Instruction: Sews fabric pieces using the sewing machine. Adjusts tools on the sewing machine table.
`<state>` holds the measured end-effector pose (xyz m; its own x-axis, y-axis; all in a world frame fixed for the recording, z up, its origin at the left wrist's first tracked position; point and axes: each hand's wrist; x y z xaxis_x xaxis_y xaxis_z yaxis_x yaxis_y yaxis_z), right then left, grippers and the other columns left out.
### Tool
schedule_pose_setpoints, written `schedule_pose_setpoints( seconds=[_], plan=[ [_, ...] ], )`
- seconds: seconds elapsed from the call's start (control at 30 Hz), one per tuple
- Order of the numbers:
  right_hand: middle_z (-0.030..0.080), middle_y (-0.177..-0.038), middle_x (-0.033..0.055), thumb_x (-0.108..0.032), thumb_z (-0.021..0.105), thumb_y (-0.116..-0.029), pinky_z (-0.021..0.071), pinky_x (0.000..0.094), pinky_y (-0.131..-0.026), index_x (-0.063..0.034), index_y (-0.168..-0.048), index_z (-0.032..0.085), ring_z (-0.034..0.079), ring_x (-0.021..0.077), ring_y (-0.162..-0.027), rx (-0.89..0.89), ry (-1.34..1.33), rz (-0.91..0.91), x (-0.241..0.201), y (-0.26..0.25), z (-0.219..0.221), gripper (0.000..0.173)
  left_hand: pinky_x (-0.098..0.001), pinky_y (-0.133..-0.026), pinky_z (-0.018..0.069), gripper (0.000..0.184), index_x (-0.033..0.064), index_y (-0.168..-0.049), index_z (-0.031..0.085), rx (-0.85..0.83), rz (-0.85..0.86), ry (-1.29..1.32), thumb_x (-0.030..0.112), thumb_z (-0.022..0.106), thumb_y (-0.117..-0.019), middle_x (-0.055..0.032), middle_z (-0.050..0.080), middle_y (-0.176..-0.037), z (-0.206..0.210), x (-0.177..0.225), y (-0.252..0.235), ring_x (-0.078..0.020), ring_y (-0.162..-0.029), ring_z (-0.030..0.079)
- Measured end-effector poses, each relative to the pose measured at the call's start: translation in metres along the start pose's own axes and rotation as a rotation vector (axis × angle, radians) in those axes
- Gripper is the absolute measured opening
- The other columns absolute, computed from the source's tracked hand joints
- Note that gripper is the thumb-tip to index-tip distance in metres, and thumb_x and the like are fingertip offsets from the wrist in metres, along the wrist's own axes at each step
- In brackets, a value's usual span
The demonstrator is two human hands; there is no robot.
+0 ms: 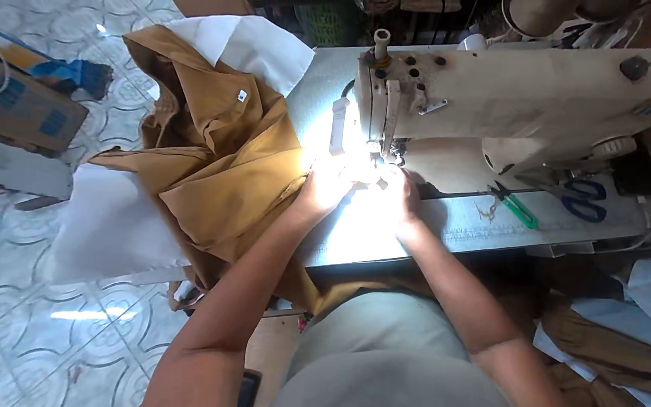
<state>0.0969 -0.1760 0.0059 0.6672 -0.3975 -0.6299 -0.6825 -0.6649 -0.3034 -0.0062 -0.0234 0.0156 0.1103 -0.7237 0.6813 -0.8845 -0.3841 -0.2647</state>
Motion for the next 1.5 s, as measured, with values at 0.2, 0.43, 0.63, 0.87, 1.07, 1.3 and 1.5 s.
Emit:
schedule_pose_setpoints(
  seconds=[0.2, 0.43, 0.63, 0.87, 1.07, 1.3, 1.5],
  plan=[
    [0.059, -0.073, 0.0068, -0.008, 0.072, -0.0904, 0.0522, 0.0297, -0.055, 0.0009, -0.100, 0.062, 0.057, 0.0123, -0.059, -0.176, -0.570, 0.243, -0.019, 0.037, -0.033, 0.017, -0.0682, -0.109, 0.0361, 0.025, 0.0096, -0.113, 0.074, -0.051, 0.318, -0.330, 0.017, 0.076, -0.0893, -0.0159, 0.070, -0.121, -0.014, 0.013, 0.020, -0.0393, -0.119, 0.062],
    [0.071, -0.099, 0.0145, -0.011, 0.064, -0.0979, 0.0593, 0.0403, -0.076, 0.0016, -0.126, 0.059, 0.070, 0.0207, -0.081, -0.249, -0.219, 0.315, -0.018, 0.055, -0.055, 0.031, -0.0652, -0.098, 0.0442, 0.025, 0.0154, -0.101, 0.076, -0.239, 0.442, -0.551, 0.001, 0.056, -0.0977, -0.0031, 0.072, -0.120, -0.017, 0.032, 0.029, -0.0312, -0.127, 0.060],
    [0.069, -0.101, 0.0197, -0.017, 0.065, -0.0994, 0.0593, 0.0466, -0.081, 0.0029, -0.112, 0.067, 0.071, 0.0306, -0.089, -0.189, -0.043, 0.209, -0.034, 0.040, -0.030, 0.024, -0.0694, -0.098, 0.0419, 0.021, 0.0148, -0.096, 0.077, -0.190, 0.365, -0.575, 0.001, 0.061, -0.0953, -0.0048, 0.072, -0.109, -0.007, 0.037, 0.039, -0.0323, -0.110, 0.066],
    [0.071, -0.089, 0.0185, -0.010, 0.065, -0.0956, 0.0592, 0.0494, -0.072, 0.0031, -0.105, 0.068, 0.072, 0.0324, -0.080, -0.183, 0.054, 0.184, -0.029, 0.044, -0.027, 0.016, -0.0719, -0.100, 0.0374, 0.029, 0.0229, -0.113, 0.076, -0.210, 0.310, -0.623, 0.004, 0.060, -0.0982, -0.0071, 0.069, -0.109, -0.001, 0.048, 0.046, -0.0337, -0.108, 0.065],
    [0.072, -0.095, 0.0185, -0.004, 0.066, -0.0926, 0.0599, 0.0465, -0.078, 0.0027, -0.101, 0.073, 0.073, 0.0310, -0.087, -0.217, 0.074, 0.060, -0.030, 0.043, -0.036, 0.012, -0.0853, -0.107, 0.0129, 0.051, 0.0340, -0.134, 0.065, -0.401, 0.096, -0.719, -0.001, 0.059, -0.0970, -0.0148, 0.063, -0.129, -0.010, 0.072, 0.050, -0.0452, -0.129, 0.053],
    [0.073, -0.101, 0.0172, -0.007, 0.067, -0.0927, 0.0606, 0.0452, -0.082, -0.0022, -0.105, 0.074, 0.073, 0.0307, -0.092, -0.183, 0.133, -0.067, -0.024, 0.050, -0.032, 0.015, -0.0879, -0.105, 0.0112, 0.043, 0.0285, -0.129, 0.069, -0.320, 0.150, -0.644, 0.001, 0.062, -0.0966, -0.0180, 0.062, -0.136, -0.009, 0.061, 0.054, -0.0492, -0.135, 0.048],
    [0.071, -0.108, 0.0226, -0.011, 0.067, -0.0946, 0.0594, 0.0463, -0.086, 0.0016, -0.107, 0.074, 0.071, 0.0358, -0.100, -0.146, 0.216, -0.115, -0.017, 0.047, -0.023, 0.019, -0.0850, -0.108, 0.0101, 0.049, 0.0353, -0.133, 0.067, -0.361, 0.099, -0.671, 0.002, 0.059, -0.0985, -0.0144, 0.060, -0.138, -0.012, 0.059, 0.045, -0.0457, -0.134, 0.049]
  ],
)
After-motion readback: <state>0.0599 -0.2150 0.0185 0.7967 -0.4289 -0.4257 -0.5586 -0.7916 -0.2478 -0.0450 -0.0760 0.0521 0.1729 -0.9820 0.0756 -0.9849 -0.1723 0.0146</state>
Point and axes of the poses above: each hand's wrist, its own y-axis away from the middle knuckle, its own z-axis out of the palm, x = y × z
